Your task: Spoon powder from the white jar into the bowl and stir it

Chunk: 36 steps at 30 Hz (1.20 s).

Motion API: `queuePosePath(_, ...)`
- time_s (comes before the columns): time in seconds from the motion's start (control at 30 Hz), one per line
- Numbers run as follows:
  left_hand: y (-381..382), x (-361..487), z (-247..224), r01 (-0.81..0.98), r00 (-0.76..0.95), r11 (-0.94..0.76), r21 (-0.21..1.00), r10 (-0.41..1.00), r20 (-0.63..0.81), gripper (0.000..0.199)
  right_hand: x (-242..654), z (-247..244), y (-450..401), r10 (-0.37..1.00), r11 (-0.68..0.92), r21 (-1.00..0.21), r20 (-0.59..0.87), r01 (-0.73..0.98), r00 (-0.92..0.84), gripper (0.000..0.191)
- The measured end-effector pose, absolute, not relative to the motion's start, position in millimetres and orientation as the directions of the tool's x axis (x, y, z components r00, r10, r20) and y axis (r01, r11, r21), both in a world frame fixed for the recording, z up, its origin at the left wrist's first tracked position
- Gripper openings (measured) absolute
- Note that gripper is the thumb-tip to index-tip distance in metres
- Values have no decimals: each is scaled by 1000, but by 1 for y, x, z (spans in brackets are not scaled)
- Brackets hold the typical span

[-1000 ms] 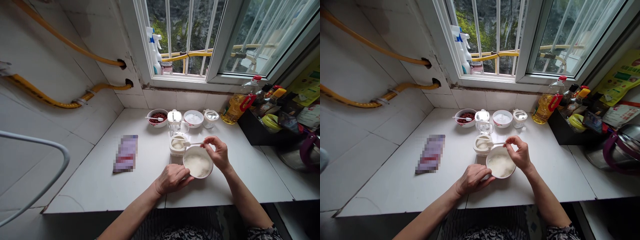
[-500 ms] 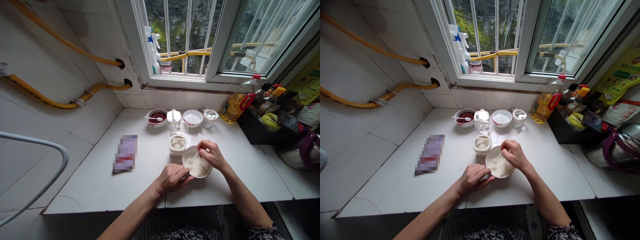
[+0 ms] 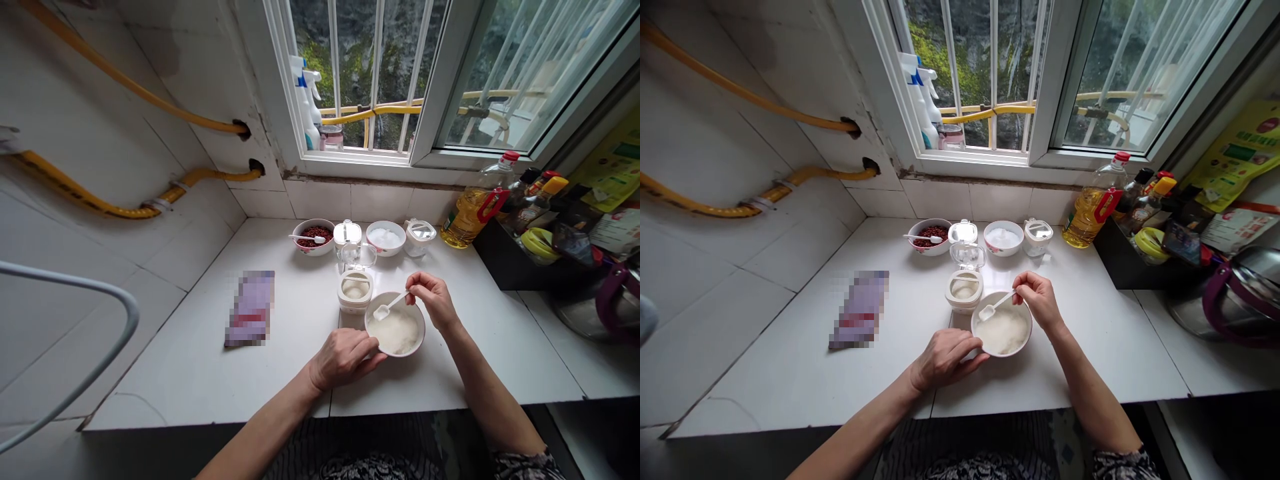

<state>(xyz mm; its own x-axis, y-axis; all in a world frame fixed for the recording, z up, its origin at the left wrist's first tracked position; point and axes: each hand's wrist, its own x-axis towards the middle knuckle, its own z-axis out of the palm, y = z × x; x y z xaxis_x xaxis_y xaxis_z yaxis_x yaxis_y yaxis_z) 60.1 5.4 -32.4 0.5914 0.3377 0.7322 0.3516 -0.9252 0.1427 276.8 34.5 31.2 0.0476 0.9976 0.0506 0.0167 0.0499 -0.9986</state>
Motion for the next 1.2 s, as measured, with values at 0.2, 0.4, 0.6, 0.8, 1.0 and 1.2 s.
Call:
queuePosePath(0.2,5,60,-32,351,592,-925,147,341,730,19,271,27,34,993,97,-995,96,-11,75,14)
queuePosePath(0.4,5,60,-31,349,594,-924,154,346,726,18,265,20,28,942,324,-931,334,169,34,11)
queuePosePath(0.6,5,61,-31,359,593,-923,140,341,729,20,264,14,31,716,663,-521,652,537,-251,13)
queuePosePath(0.8,5,60,-31,357,601,-923,145,346,721,19,272,23,25,769,571,-645,636,508,-56,9)
queuePosePath(1.0,5,60,-32,350,595,-925,147,341,728,19,276,24,25,859,449,-690,507,568,-63,13)
queuePosePath(1.2,5,60,-31,360,594,-923,135,338,730,22,266,21,28,869,489,-623,408,610,-280,18)
